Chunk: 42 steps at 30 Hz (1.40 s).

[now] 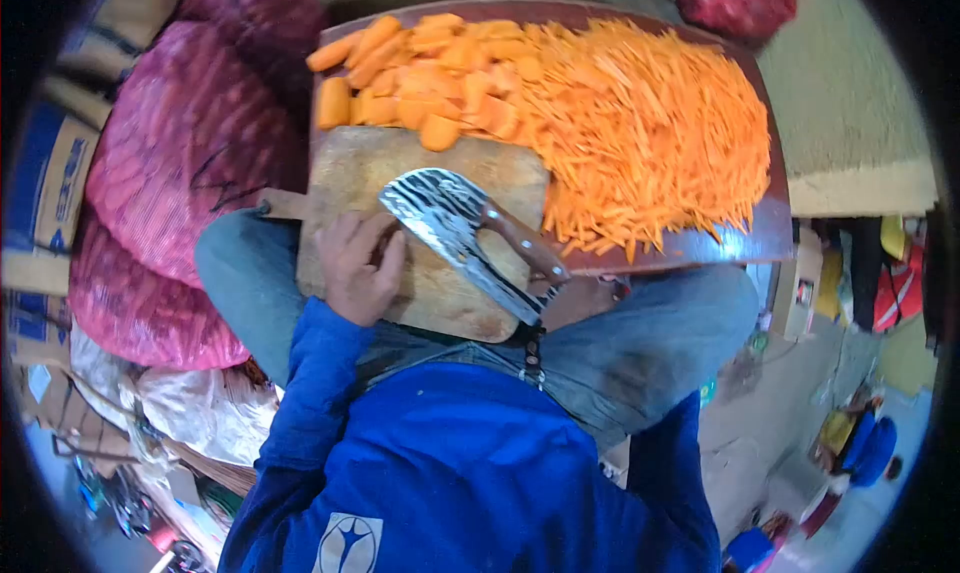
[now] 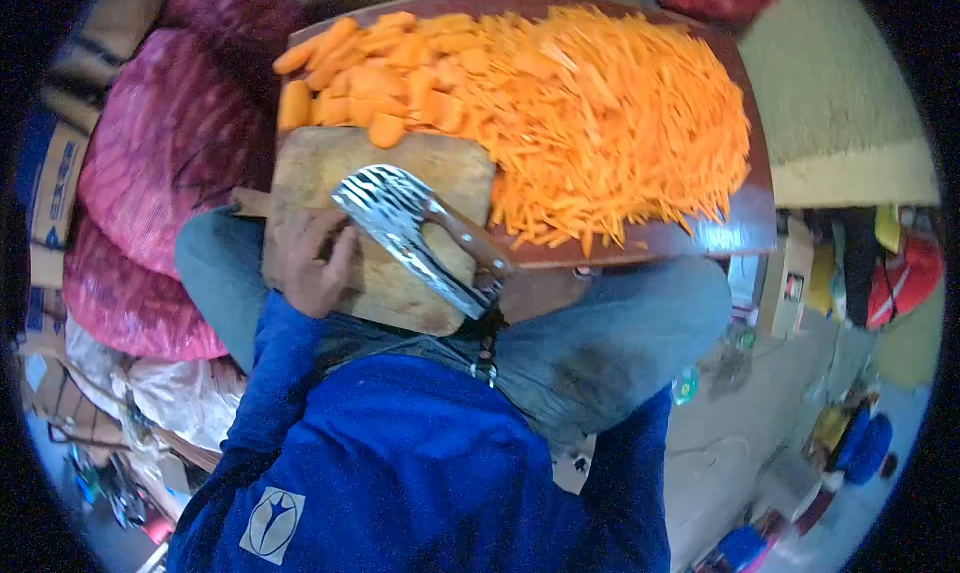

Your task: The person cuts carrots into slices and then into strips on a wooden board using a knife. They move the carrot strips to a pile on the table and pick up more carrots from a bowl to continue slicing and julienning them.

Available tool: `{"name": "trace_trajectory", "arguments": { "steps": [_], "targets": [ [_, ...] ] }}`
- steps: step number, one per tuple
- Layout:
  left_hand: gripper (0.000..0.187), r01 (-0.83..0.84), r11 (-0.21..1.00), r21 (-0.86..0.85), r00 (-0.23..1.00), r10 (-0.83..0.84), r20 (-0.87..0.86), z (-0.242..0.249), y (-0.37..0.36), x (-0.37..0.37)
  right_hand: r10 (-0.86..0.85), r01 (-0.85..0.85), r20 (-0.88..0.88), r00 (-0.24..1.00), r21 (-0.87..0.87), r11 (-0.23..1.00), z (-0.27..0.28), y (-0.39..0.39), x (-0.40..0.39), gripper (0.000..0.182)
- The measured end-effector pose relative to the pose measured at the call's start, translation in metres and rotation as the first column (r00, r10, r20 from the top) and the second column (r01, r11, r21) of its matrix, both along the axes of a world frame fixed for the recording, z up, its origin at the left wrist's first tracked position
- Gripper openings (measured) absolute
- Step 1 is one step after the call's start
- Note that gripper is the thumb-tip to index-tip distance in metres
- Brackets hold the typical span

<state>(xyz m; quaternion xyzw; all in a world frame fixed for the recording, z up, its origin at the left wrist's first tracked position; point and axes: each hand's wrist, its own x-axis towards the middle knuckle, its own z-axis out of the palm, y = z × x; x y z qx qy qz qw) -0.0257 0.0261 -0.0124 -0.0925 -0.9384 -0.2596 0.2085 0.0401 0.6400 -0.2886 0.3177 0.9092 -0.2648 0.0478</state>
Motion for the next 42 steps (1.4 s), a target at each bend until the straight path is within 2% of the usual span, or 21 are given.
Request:
{"name": "trace_trajectory", "arguments": {
  "steps": [4, 5, 8, 10, 12, 15, 17, 19, 21, 23, 25, 27, 29, 30, 31, 33, 35, 37, 39, 41, 42],
  "targets": [
    [0.022, 0.023, 0.999, -0.046, 0.999, -0.021, 0.047, 0.008, 0.005, -0.002, 0.049, -0.056, 0.073, 0.996, 0.094, 0.994, -0.029, -0.014, 0.005, 0.051],
    [0.021, -0.011, 1.000, -0.028, 0.993, 0.014, 0.119, 0.009, 0.007, 0.000, 0.050, -0.058, 0.083, 0.995, 0.104, 0.993, -0.035, -0.018, 0.006, 0.051],
    [0.021, 0.076, 0.989, -0.127, 0.986, -0.056, 0.155, 0.002, -0.003, -0.002, 0.035, -0.047, 0.101, 0.994, 0.123, 0.991, -0.048, -0.027, 0.010, 0.050],
    [0.021, 0.055, 0.997, -0.056, 0.986, -0.045, 0.158, -0.007, -0.011, -0.002, 0.020, -0.034, 0.108, 0.994, 0.130, 0.991, -0.053, -0.032, 0.013, 0.050],
    [0.021, 0.004, 0.997, 0.079, 0.971, -0.022, 0.237, -0.011, -0.013, 0.000, 0.001, -0.016, 0.110, 0.994, 0.135, 0.991, -0.059, -0.035, 0.015, 0.050],
    [0.022, 0.081, 0.990, 0.114, 0.970, -0.105, 0.221, -0.020, -0.020, -0.003, -0.028, 0.011, 0.110, 0.993, 0.154, 0.988, -0.065, -0.033, 0.021, 0.049],
    [0.025, 0.001, 0.984, 0.176, 0.957, -0.052, 0.286, -0.025, -0.032, -0.005, -0.043, 0.024, 0.117, 0.992, 0.153, 0.988, -0.071, -0.035, 0.027, 0.049],
    [0.027, 0.015, 0.991, 0.134, 0.954, -0.054, 0.293, -0.023, -0.030, -0.006, -0.050, 0.031, 0.119, 0.992, 0.154, 0.988, -0.076, -0.037, 0.029, 0.048],
    [0.026, 0.060, 0.998, -0.007, 0.973, -0.057, 0.225, -0.015, -0.020, -0.006, -0.054, 0.034, 0.121, 0.991, 0.161, 0.986, -0.074, -0.034, 0.032, 0.048],
    [0.025, 0.048, 0.999, -0.013, 0.974, -0.044, 0.224, -0.017, -0.020, -0.005, -0.059, 0.037, 0.126, 0.990, 0.170, 0.985, -0.076, -0.029, 0.033, 0.048],
    [0.024, 0.026, 0.991, 0.130, 0.968, -0.057, 0.244, -0.020, -0.018, -0.006, -0.067, 0.042, 0.129, 0.989, 0.190, 0.981, -0.084, -0.017, 0.037, 0.047],
    [0.023, 0.041, 0.995, 0.091, 0.971, -0.061, 0.231, -0.017, -0.015, -0.006, -0.072, 0.045, 0.132, 0.989, 0.197, 0.979, -0.102, -0.002, 0.039, 0.047],
    [0.023, 0.055, 0.997, 0.059, 0.974, -0.066, 0.216, -0.018, -0.014, -0.006, 0.035, -0.087, 0.229, 0.973, 0.221, 0.971, -0.138, 0.020, 0.053, 0.034],
    [0.023, 0.054, 0.996, 0.075, 0.972, -0.070, 0.223, -0.020, -0.017, -0.007, 0.045, -0.104, 0.253, 0.966, 0.224, 0.969, -0.143, 0.027, 0.054, 0.019],
    [0.022, 0.053, 0.995, 0.089, 0.971, -0.072, 0.229, -0.021, -0.019, -0.007, 0.046, -0.104, 0.249, 0.967, 0.228, 0.968, -0.122, 0.025, 0.053, 0.019],
    [0.023, 0.052, 0.996, 0.067, 0.974, -0.065, 0.217, -0.021, -0.021, -0.007, -0.072, 0.057, 0.082, 0.994, 0.171, 0.984, -0.042, 0.021, 0.048, 0.016],
    [0.023, 0.048, 0.998, 0.045, 0.977, -0.056, 0.207, -0.022, -0.020, -0.007, -0.063, 0.060, 0.008, 0.998, 0.220, 0.974, 0.005, 0.031, 0.042, 0.017],
    [0.022, 0.034, 0.992, 0.121, 0.975, -0.059, 0.213, -0.022, -0.015, -0.006, -0.054, 0.071, -0.067, 0.996, 0.275, 0.959, 0.054, 0.040, 0.040, 0.020],
    [0.022, 0.012, 0.992, 0.126, 0.974, -0.040, 0.222, -0.022, -0.018, -0.007, -0.063, 0.130, -0.220, 0.974, 0.308, 0.943, 0.111, 0.044, 0.037, 0.028],
    [0.022, 0.080, 0.996, 0.026, 0.980, -0.084, 0.181, -0.018, -0.014, -0.007, -0.004, 0.116, -0.376, 0.927, 0.276, 0.954, 0.155, 0.046, 0.035, 0.033],
    [0.024, 0.015, 0.994, 0.108, 0.969, -0.041, 0.242, -0.027, -0.024, -0.005, -0.003, 0.100, -0.356, 0.934, 0.257, 0.961, 0.187, 0.044, 0.034, 0.034]
  ]
}}
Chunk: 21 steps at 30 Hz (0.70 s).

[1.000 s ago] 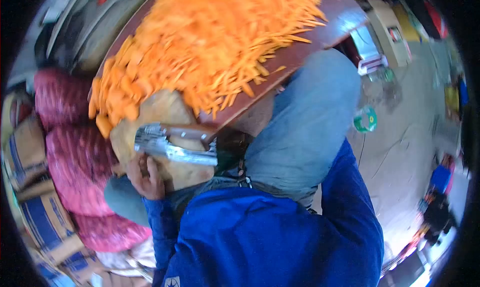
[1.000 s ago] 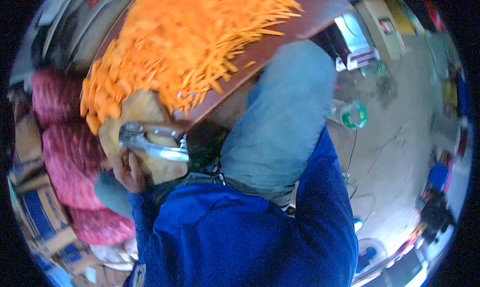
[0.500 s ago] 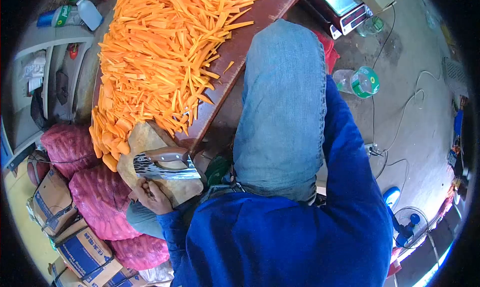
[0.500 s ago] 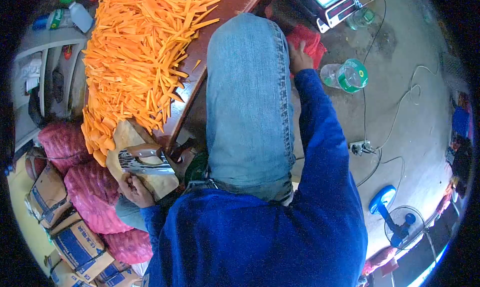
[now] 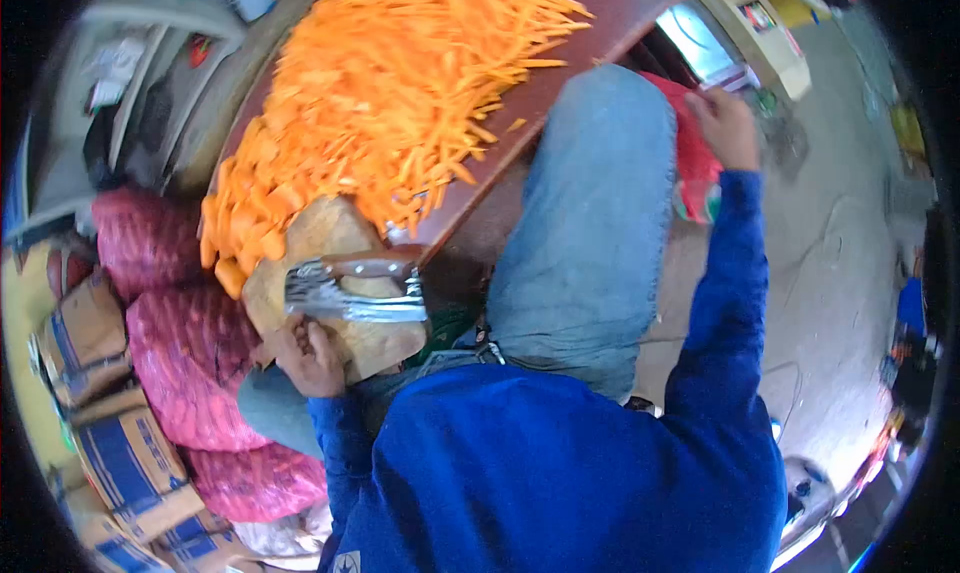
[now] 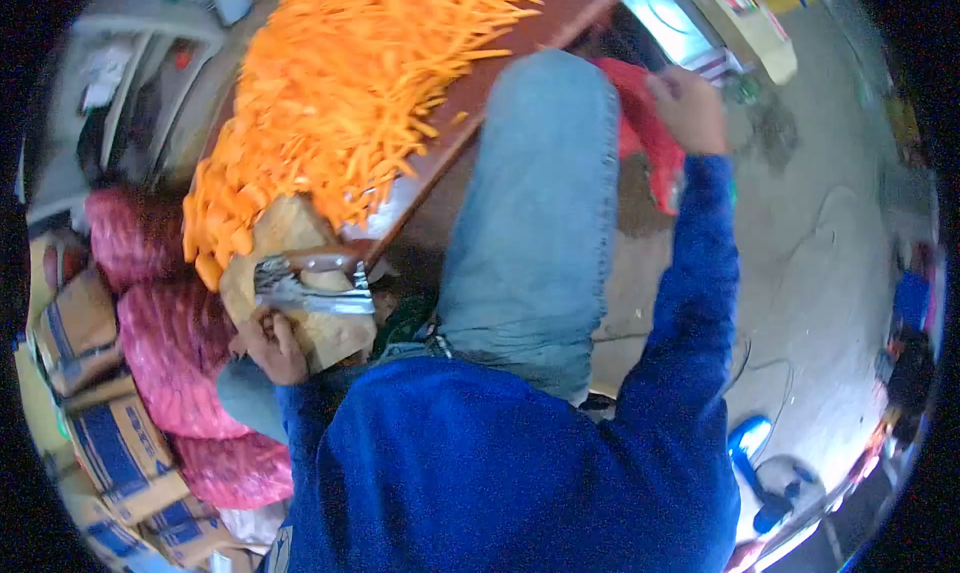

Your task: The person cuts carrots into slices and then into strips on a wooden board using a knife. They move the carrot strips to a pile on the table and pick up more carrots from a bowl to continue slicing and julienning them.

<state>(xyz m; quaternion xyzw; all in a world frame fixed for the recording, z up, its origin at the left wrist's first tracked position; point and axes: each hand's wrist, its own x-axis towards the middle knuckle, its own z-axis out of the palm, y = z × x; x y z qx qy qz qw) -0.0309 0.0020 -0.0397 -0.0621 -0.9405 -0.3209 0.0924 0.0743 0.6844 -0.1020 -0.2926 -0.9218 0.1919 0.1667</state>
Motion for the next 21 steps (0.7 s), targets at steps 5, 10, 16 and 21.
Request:
{"name": "trace_trajectory", "arguments": {
  "steps": [5, 10, 16, 21],
  "targets": [
    [0.026, 0.043, 0.996, -0.079, 0.983, -0.056, -0.175, 0.019, 0.006, 0.006, 0.137, -0.173, -0.140, 0.981, -0.288, 0.942, 0.075, -0.014, 0.014, 0.028],
    [0.034, -0.231, 0.947, -0.224, 0.926, 0.143, -0.350, 0.067, -0.023, 0.030, 0.102, -0.116, -0.062, 0.993, -0.288, 0.950, 0.030, -0.043, 0.062, 0.050],
    [0.022, -0.580, 0.799, -0.157, 0.728, 0.422, -0.540, 0.096, -0.118, 0.084, 0.142, -0.118, 0.237, 0.961, -0.110, 0.987, -0.034, -0.084, 0.102, 0.038],
    [0.015, -0.705, 0.709, -0.024, 0.688, 0.675, -0.268, 0.042, -0.165, 0.202, 0.362, -0.344, 0.299, 0.883, -0.113, 0.932, 0.004, -0.149, 0.041, 0.038]
  ]
}}
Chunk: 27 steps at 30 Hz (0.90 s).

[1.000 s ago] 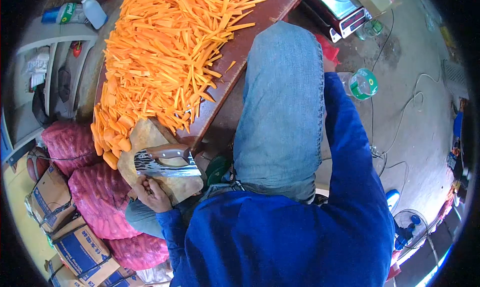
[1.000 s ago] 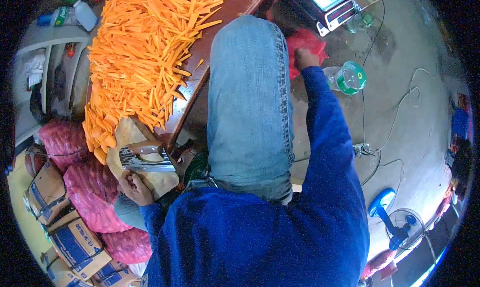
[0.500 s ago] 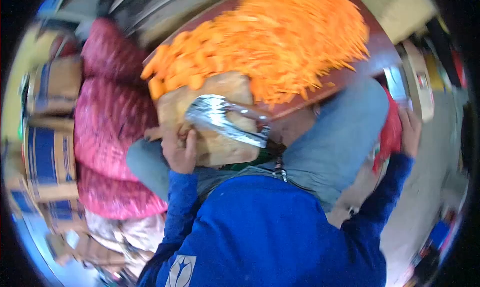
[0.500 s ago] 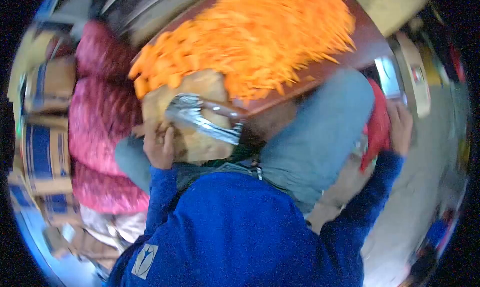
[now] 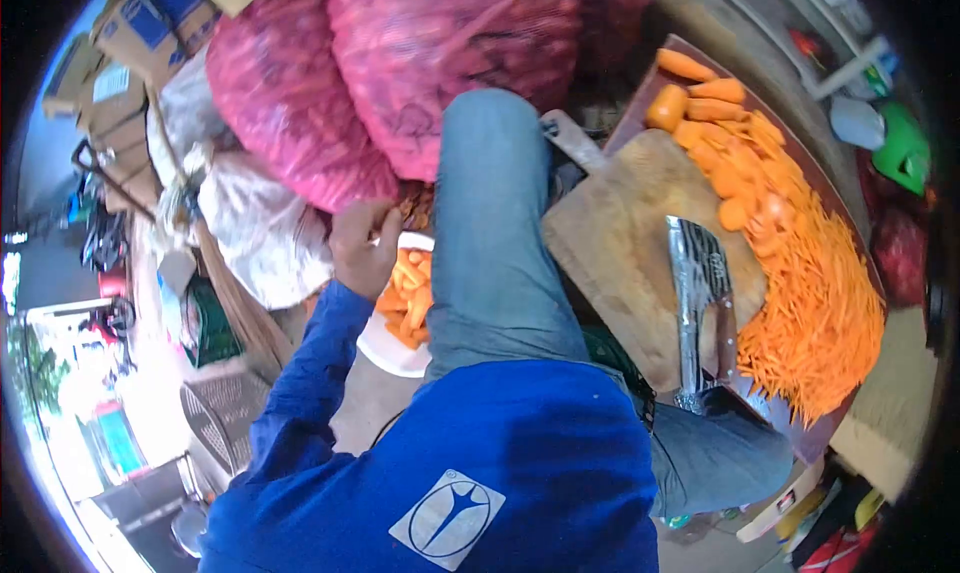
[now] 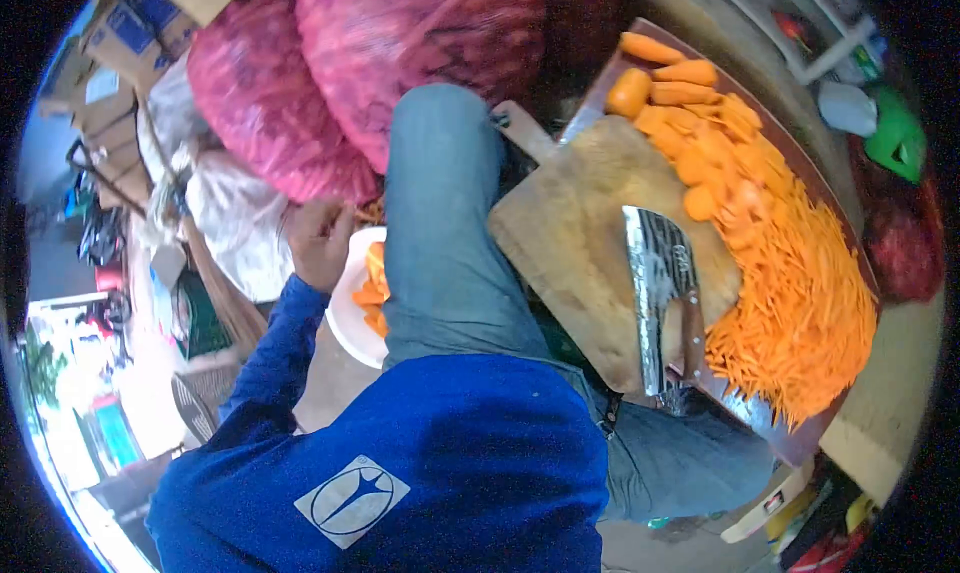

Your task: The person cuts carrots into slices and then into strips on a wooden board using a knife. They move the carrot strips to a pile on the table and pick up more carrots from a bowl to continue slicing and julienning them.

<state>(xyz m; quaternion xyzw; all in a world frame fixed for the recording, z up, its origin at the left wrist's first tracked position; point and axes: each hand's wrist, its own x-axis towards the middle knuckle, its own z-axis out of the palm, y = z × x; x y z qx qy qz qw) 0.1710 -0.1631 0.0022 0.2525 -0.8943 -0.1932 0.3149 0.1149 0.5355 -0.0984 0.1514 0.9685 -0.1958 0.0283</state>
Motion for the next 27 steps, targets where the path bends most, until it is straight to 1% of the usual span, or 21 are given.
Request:
{"name": "trace_trajectory", "arguments": {
  "steps": [1, 2, 3, 4, 5, 6, 7, 8, 10, 12, 13, 14, 15, 17, 22, 27],
  "targets": [
    [0.014, -0.020, 0.997, 0.080, 0.997, 0.014, 0.081, -0.020, 0.005, 0.032, 0.038, -0.038, 0.003, 0.999, -0.003, 0.999, 0.006, -0.010, -0.011, 0.038],
    [0.013, -0.077, 0.967, 0.242, 0.982, 0.031, 0.187, -0.045, 0.015, 0.069, 0.079, -0.079, 0.004, 0.997, -0.008, 0.997, 0.012, -0.020, -0.021, 0.038],
    [0.010, -0.161, 0.944, 0.289, 0.953, 0.073, 0.293, -0.073, 0.033, 0.104, 0.111, -0.111, 0.004, 0.994, -0.013, 0.994, 0.015, -0.028, -0.030, 0.038],
    [0.009, -0.216, 0.884, 0.414, 0.908, 0.026, 0.418, -0.140, 0.038, 0.166, 0.149, -0.148, 0.007, 0.989, -0.017, 0.989, 0.018, -0.039, -0.039, 0.038],
    [0.010, -0.295, 0.879, 0.374, 0.746, -0.033, 0.665, -0.157, 0.068, 0.201, 0.179, -0.178, 0.007, 0.984, -0.026, 0.984, 0.019, -0.047, -0.047, 0.038],
    [0.021, -0.222, 0.814, 0.536, 0.710, -0.242, 0.661, -0.175, 0.092, 0.239, 0.205, -0.204, 0.005, 0.979, -0.034, 0.978, 0.019, -0.055, -0.054, 0.038],
    [0.032, -0.376, 0.654, 0.656, 0.599, -0.369, 0.711, -0.210, 0.118, 0.279, 0.229, -0.229, 0.004, 0.973, -0.036, 0.973, 0.022, -0.060, -0.060, 0.038],
    [0.037, -0.312, 0.641, 0.701, 0.600, -0.440, 0.668, -0.224, 0.150, 0.310, 0.249, -0.249, 0.007, 0.968, -0.037, 0.968, 0.023, -0.066, -0.065, 0.038],
    [0.037, -0.368, 0.563, 0.740, 0.507, -0.546, 0.667, -0.226, 0.198, 0.337, 0.276, -0.275, 0.005, 0.961, -0.045, 0.960, 0.024, -0.074, -0.074, 0.038],
    [0.037, -0.439, 0.505, 0.743, 0.450, -0.592, 0.668, -0.224, 0.231, 0.355, 0.290, -0.289, 0.003, 0.957, -0.044, 0.956, 0.025, -0.080, -0.079, 0.038],
    [0.037, -0.469, 0.478, 0.743, 0.432, -0.609, 0.665, -0.223, 0.245, 0.362, 0.294, -0.294, 0.001, 0.956, -0.044, 0.955, 0.026, -0.082, -0.080, 0.038],
    [0.037, -0.487, 0.468, 0.738, 0.427, -0.610, 0.668, -0.221, 0.249, 0.359, 0.303, -0.303, -0.004, 0.953, -0.044, 0.952, 0.040, -0.099, -0.086, 0.038],
    [0.037, -0.505, 0.451, 0.736, 0.423, -0.614, 0.666, -0.221, 0.251, 0.359, 0.307, -0.307, -0.008, 0.952, -0.044, 0.951, 0.035, -0.094, -0.085, 0.038],
    [0.037, -0.513, 0.449, 0.731, 0.425, -0.608, 0.671, -0.225, 0.248, 0.357, 0.321, -0.321, -0.010, 0.947, -0.043, 0.946, 0.026, -0.085, -0.087, 0.038],
    [0.037, -0.520, 0.459, 0.721, 0.430, -0.589, 0.684, -0.226, 0.237, 0.349, 0.347, -0.347, -0.001, 0.938, -0.047, 0.937, 0.035, -0.092, -0.089, 0.038],
    [0.036, -0.504, 0.472, 0.724, 0.409, -0.607, 0.681, -0.228, 0.221, 0.335, 0.339, -0.339, -0.005, 0.941, -0.045, 0.940, 0.035, -0.089, -0.081, 0.037]
  ]
}}
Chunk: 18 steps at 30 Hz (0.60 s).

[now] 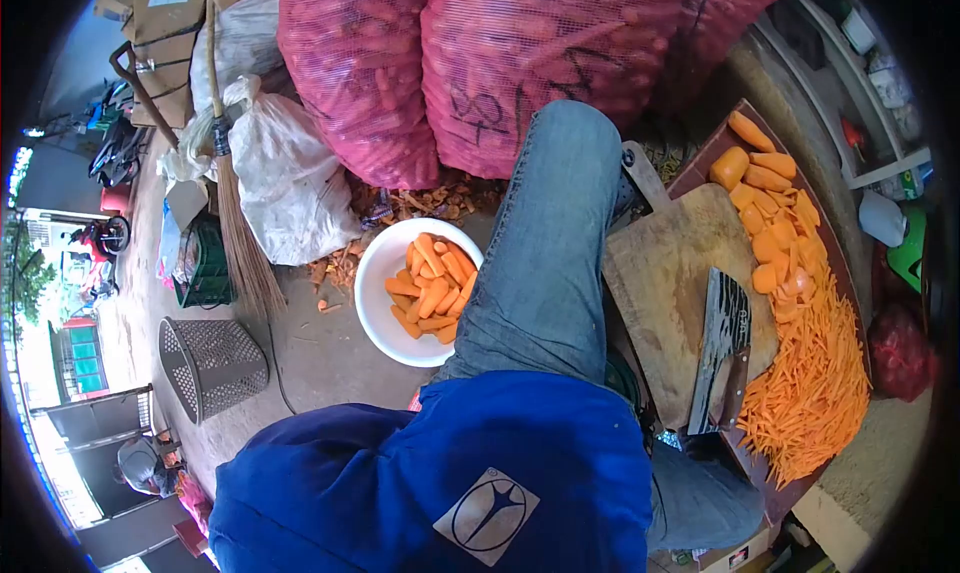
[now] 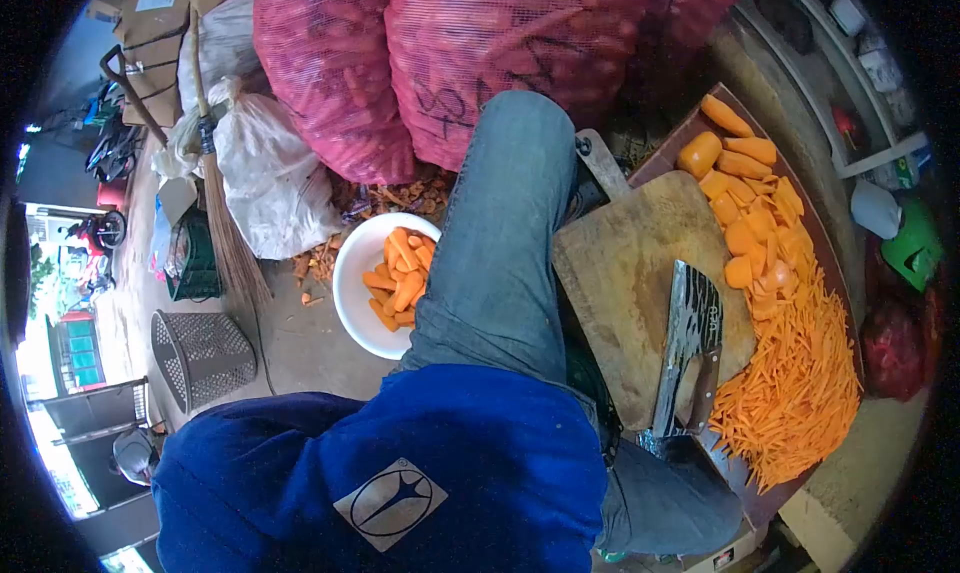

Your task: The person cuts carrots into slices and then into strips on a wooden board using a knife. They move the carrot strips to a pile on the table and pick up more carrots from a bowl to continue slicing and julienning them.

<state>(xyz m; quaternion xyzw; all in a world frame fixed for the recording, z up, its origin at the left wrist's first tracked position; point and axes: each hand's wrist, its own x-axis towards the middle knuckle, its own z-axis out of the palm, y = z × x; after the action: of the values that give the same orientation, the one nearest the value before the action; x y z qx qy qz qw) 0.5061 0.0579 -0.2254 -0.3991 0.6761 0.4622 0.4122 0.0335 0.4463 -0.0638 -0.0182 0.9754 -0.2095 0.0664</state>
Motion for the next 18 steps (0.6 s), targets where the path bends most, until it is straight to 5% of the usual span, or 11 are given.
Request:
{"name": "trace_trajectory", "arguments": {
  "steps": [12, 15, 18],
  "targets": [
    [0.035, 0.170, 0.984, 0.062, 0.985, -0.171, 0.023, -0.010, -0.031, -0.019, -0.004, 0.002, 0.032, 0.999, 0.041, 0.999, 0.015, 0.008, -0.003, 0.037],
    [0.035, 0.292, 0.955, 0.042, 0.956, -0.292, 0.001, -0.013, -0.074, -0.033, -0.010, 0.009, 0.039, 0.999, 0.044, 0.999, 0.011, 0.013, -0.003, 0.037],
    [0.035, 0.607, 0.784, -0.125, 0.776, -0.620, -0.118, -0.012, -0.145, -0.057, -0.008, 0.006, 0.043, 0.999, 0.043, 0.999, 0.011, 0.013, -0.004, 0.037]
  ]
}}
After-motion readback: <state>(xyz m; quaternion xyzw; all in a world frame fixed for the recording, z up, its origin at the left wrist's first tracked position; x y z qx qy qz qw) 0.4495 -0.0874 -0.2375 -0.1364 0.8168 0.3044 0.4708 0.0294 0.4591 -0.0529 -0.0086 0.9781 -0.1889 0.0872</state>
